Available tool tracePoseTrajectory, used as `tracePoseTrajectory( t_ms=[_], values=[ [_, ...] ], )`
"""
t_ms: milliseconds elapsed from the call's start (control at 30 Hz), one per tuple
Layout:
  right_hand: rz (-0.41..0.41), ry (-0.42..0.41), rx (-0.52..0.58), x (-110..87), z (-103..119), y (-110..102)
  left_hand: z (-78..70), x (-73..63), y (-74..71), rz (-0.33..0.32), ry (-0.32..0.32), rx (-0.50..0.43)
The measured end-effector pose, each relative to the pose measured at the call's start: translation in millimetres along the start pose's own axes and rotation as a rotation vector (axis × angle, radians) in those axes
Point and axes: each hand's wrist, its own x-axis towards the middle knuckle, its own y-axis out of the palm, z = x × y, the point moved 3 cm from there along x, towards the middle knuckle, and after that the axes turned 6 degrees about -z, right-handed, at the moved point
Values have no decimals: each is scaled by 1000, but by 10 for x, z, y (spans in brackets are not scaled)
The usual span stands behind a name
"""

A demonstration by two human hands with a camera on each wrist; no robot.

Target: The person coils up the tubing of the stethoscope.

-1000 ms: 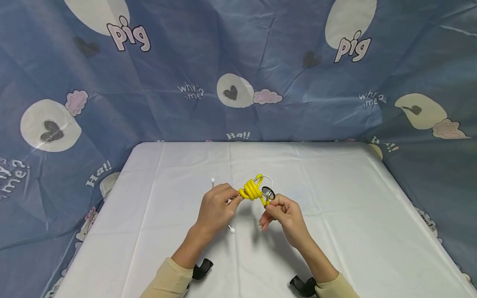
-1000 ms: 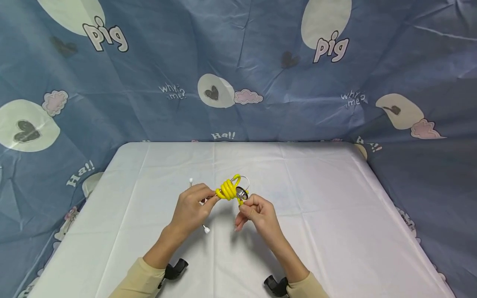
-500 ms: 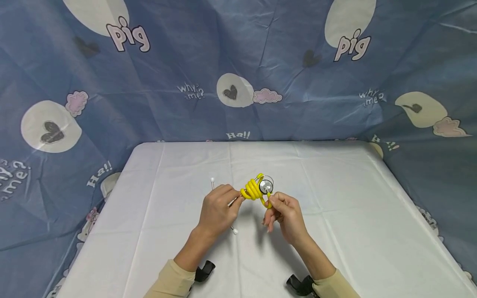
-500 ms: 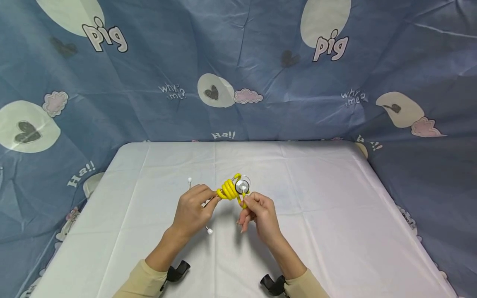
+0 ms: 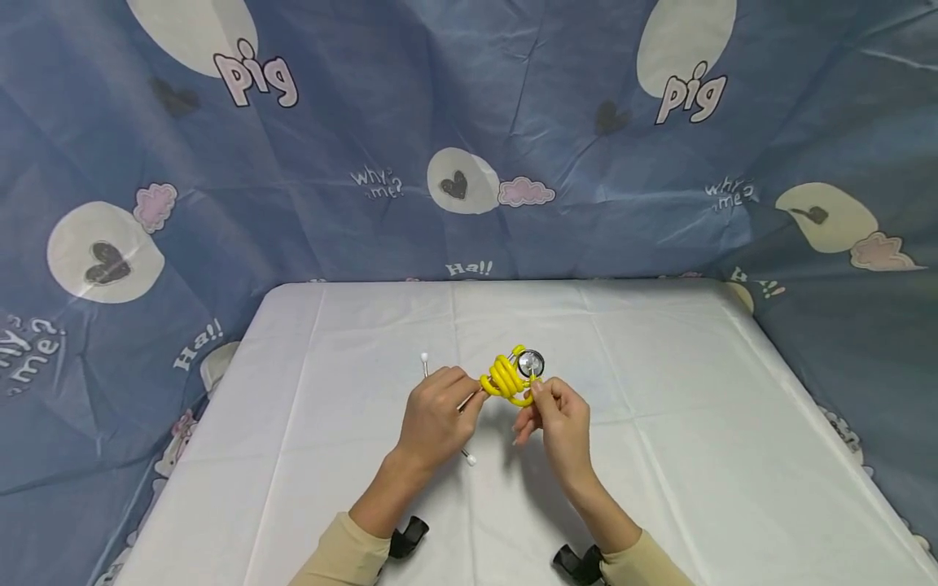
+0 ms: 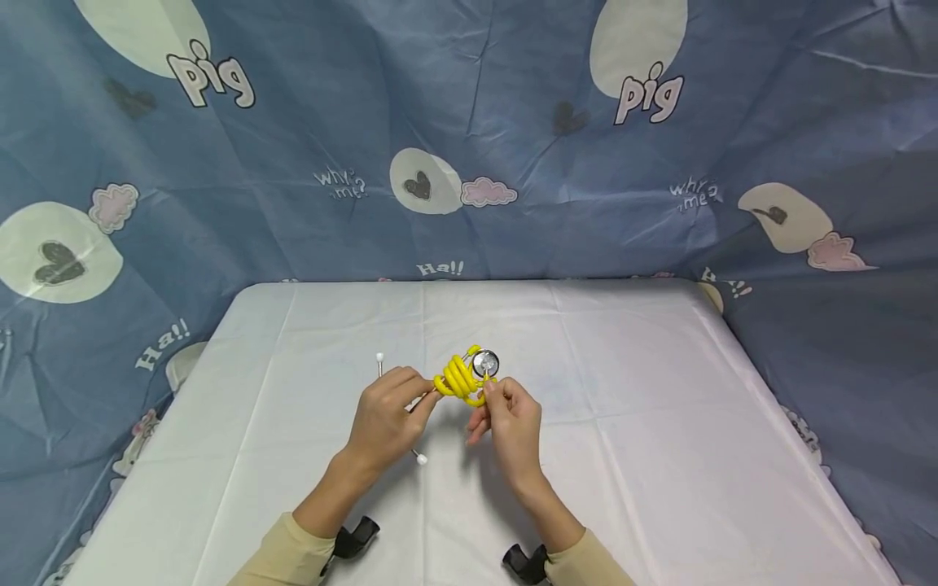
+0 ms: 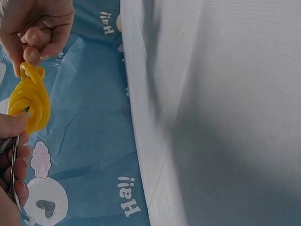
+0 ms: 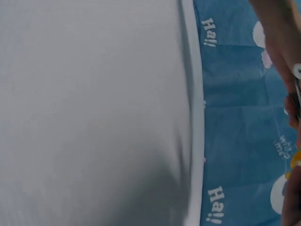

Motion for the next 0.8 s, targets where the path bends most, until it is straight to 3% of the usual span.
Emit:
tracePoseTrajectory(
  t_ms=[233, 500, 667, 800],
  values=[
    [-77, -60, 1, -13, -15, 40, -19, -8, 10, 9, -17, 12],
    [-195, -135, -112, 7, -36, 55, -44, 4, 18, 2, -29, 30],
    [-193, -70, -65, 34, -43, 44, -51, 2, 33, 10, -42, 41],
    [-129, 4, -116, 94, -35, -6, -42, -11, 37, 19, -30, 47]
  ],
)
